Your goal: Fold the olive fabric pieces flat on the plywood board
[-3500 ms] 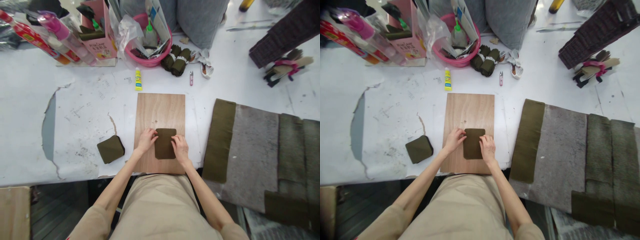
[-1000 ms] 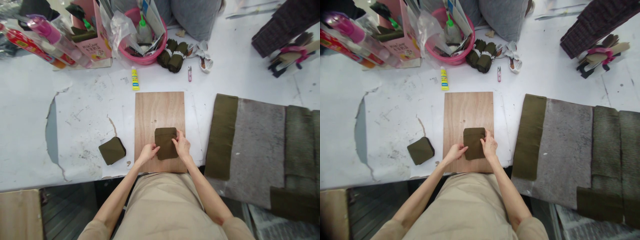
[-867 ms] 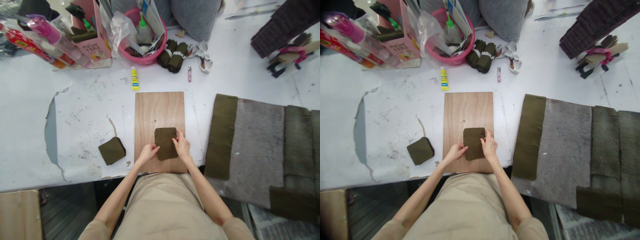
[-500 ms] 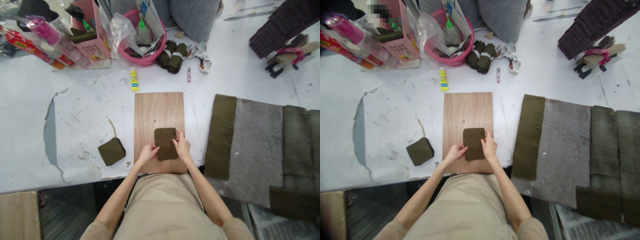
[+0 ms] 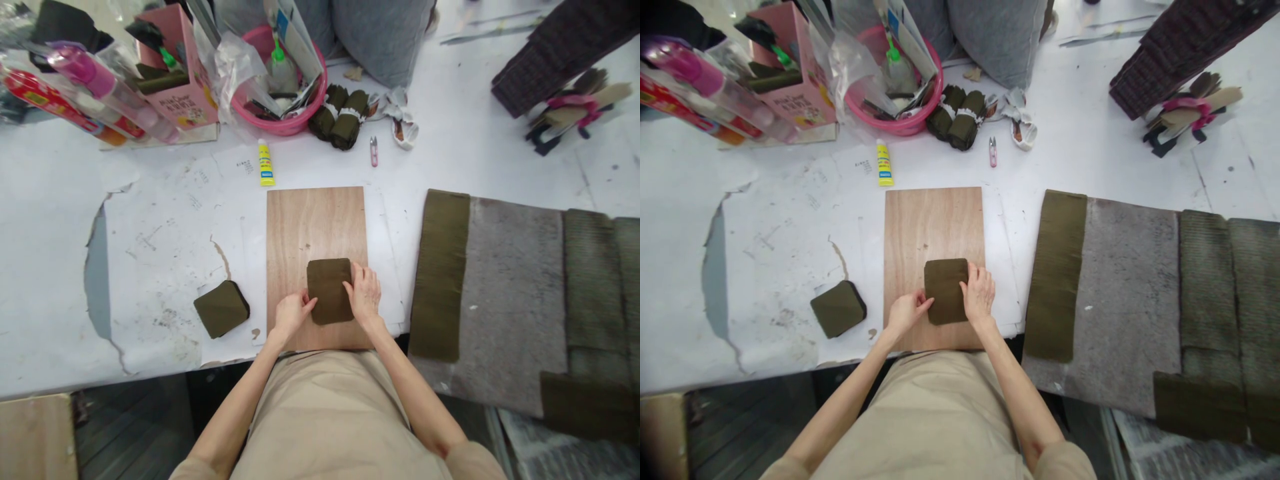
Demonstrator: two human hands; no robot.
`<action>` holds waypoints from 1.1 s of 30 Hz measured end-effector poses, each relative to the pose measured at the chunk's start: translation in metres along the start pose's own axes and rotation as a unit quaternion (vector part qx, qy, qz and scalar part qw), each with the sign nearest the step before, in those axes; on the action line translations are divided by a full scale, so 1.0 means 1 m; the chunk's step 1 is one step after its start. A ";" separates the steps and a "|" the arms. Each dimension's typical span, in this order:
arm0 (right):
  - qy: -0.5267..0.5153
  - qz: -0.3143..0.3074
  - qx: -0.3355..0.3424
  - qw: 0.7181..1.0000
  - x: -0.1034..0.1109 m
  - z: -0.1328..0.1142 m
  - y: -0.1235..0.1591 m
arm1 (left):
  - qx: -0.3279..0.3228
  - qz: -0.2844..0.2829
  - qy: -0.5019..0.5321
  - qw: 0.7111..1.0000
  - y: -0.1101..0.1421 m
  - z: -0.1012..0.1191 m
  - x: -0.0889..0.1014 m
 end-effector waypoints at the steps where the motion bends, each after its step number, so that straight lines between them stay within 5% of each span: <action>1: 0.007 0.018 0.029 0.999 0.002 -0.005 0.001 | -0.017 0.023 -0.007 1.000 -0.001 0.005 0.007; 5: 0.016 0.027 0.158 0.987 -0.011 -0.021 0.013 | -0.160 0.140 -0.036 0.976 -0.010 0.039 0.036; 10: 0.029 0.006 0.159 0.987 -0.030 -0.015 0.027 | -0.296 0.125 -0.087 0.943 -0.030 0.063 0.032; 33: 0.019 0.003 0.134 0.991 -0.029 -0.028 0.025 | -0.257 0.040 0.023 0.965 -0.091 0.065 0.052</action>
Point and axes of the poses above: each hand's wrist, its own y-axis away from the middle knuckle, its own x-axis out of the back of the hand, z = x × y, the point moved 9 cm from there along -y, towards the middle knuckle, and after that the axes turned 7 degrees about y, right-handed, at the moved point
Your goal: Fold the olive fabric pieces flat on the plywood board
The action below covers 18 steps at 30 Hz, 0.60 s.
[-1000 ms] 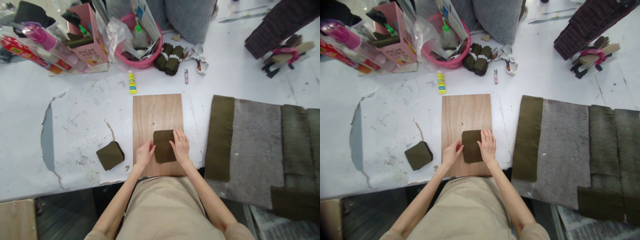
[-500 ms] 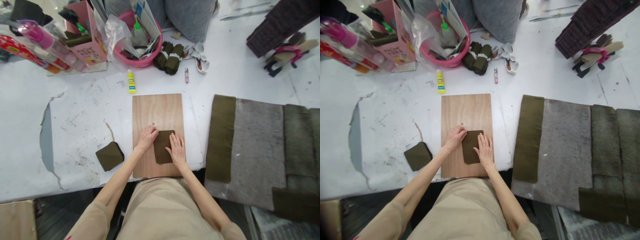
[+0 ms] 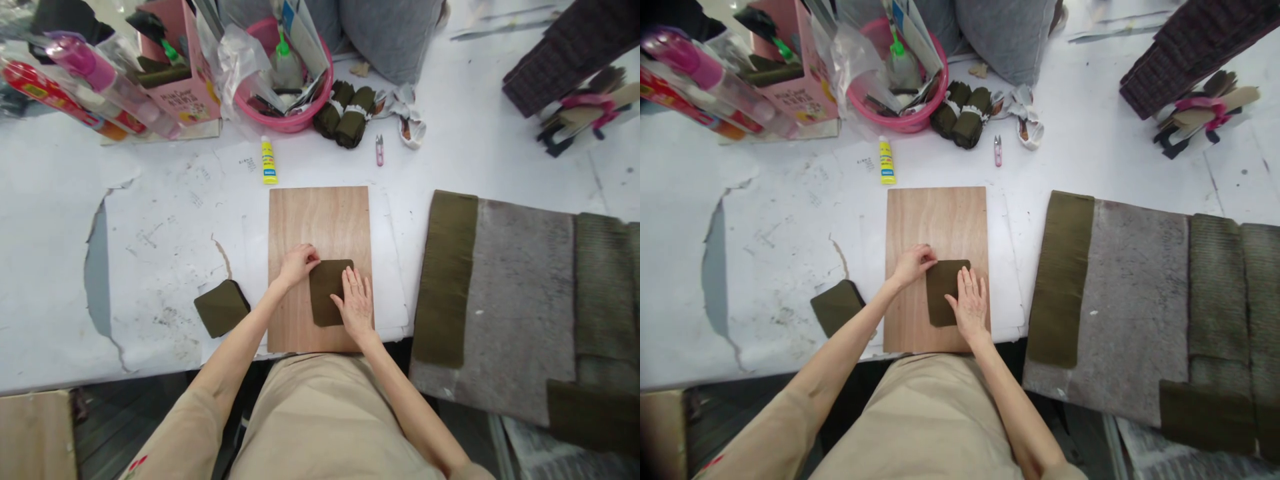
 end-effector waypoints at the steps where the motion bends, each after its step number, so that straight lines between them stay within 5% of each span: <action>1: 0.001 0.001 0.004 1.000 0.000 -0.001 -0.002 | 0.006 -0.004 0.004 1.000 -0.002 -0.001 0.000; 18: 0.017 0.005 0.017 1.000 -0.001 -0.003 0.000 | 0.088 -0.111 -0.066 0.988 -0.019 0.000 -0.005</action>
Point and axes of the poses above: each hand's wrist, its own y-axis away from the middle knuckle, its own x-axis out of the back of the hand, z = x × y, the point moved 9 cm from there along -y, towards the middle knuckle, and after that the axes turned 7 degrees about y, right-handed, at the moved point
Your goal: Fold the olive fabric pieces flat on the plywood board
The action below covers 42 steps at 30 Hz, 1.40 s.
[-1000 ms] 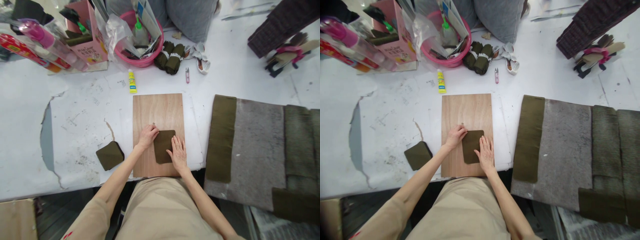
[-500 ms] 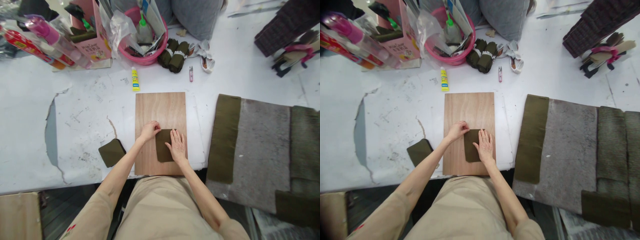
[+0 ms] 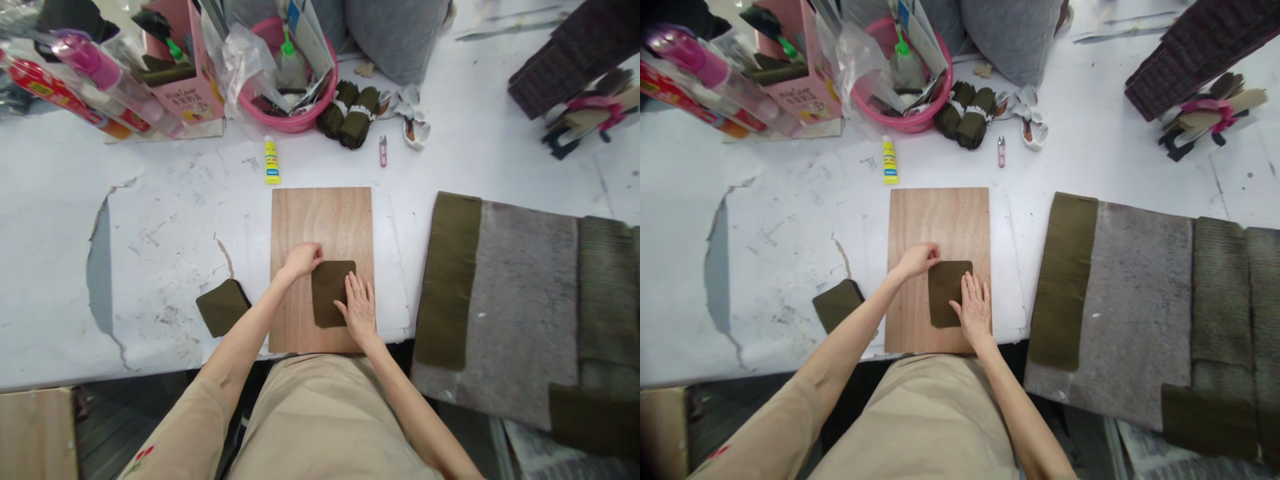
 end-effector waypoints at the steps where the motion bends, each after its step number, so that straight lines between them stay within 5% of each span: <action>1: 0.000 0.002 -0.006 1.000 0.001 0.000 -0.001 | 0.001 0.001 -0.001 1.000 0.000 0.000 0.000; 30: -0.043 0.040 -0.024 0.998 0.012 0.006 -0.003 | 0.012 -0.023 -0.025 0.999 -0.002 0.001 0.000; 42: -0.042 0.021 0.023 0.999 0.019 -0.006 0.000 | 0.002 -0.007 -0.014 1.000 0.000 0.003 0.002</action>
Point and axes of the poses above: each hand's wrist, its own y-axis away from the middle knuckle, its own x-axis out of the back of the hand, z = x × y, the point moved 9 cm from there along -y, towards the middle knuckle, and after that the axes turned 7 degrees about y, right-handed, at the moved point
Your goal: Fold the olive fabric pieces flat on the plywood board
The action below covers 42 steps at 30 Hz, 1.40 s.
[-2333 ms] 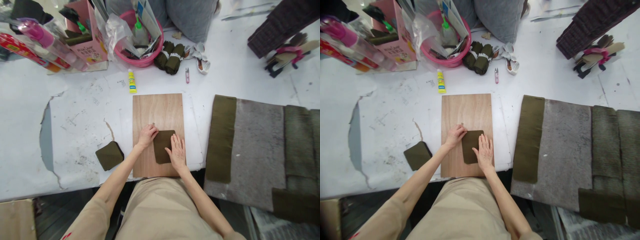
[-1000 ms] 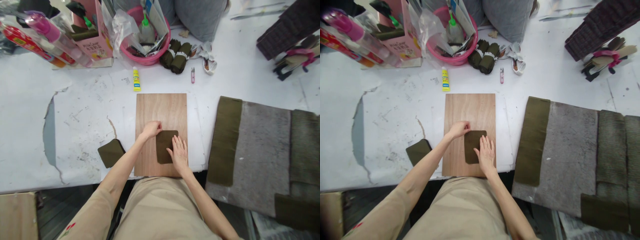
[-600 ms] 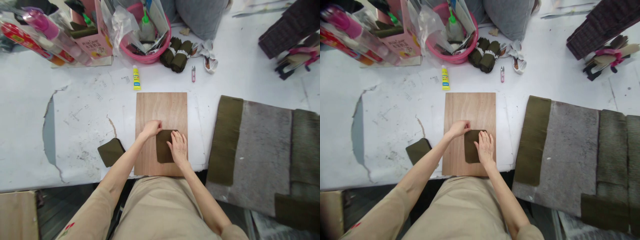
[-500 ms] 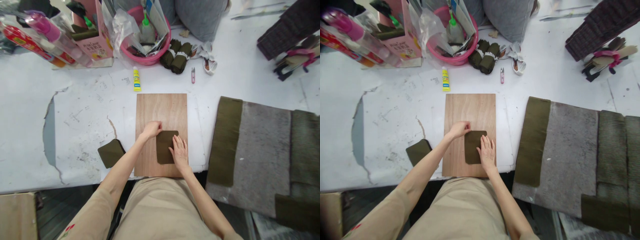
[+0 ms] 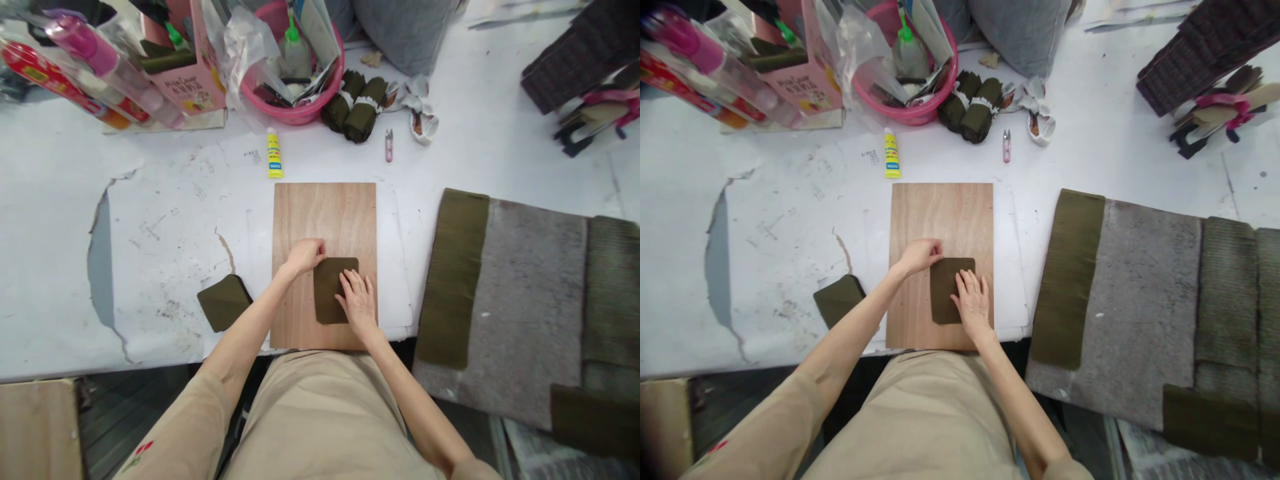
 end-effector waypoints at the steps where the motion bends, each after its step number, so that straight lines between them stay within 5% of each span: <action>1: 0.001 -0.001 0.004 1.000 0.000 -0.002 0.000 | 0.000 -0.002 0.002 1.000 0.000 0.000 -0.001; 10: 0.005 -0.035 0.087 0.996 -0.026 -0.034 0.000 | 0.003 0.001 0.010 1.000 -0.001 -0.004 -0.004; 16: -0.016 -0.033 0.113 0.993 -0.023 -0.036 -0.002 | 0.000 0.013 0.046 0.999 -0.002 -0.009 -0.003; 23: -0.058 0.023 -0.020 0.998 0.012 0.015 -0.027 | -0.036 0.073 0.202 0.976 0.024 -0.018 0.001; 29: -0.033 0.024 -0.005 0.999 0.016 0.020 -0.044 | -0.049 0.174 0.082 0.980 0.067 -0.001 -0.002; 35: -0.005 -0.002 0.020 1.000 0.004 0.009 -0.033 | -0.086 0.148 -0.008 0.985 0.081 0.018 -0.029; 42: -0.008 0.002 0.016 1.000 0.006 0.013 -0.038 | -0.075 0.164 0.016 0.984 0.079 0.006 -0.023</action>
Point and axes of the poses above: each hand's wrist, its own y-axis away from the middle knuckle, its own x-axis out of the back of the hand, z = x × y, the point moved 9 cm from there along -y, towards the middle knuckle, and after that the axes turned 7 degrees about y, right-handed, at the moved point
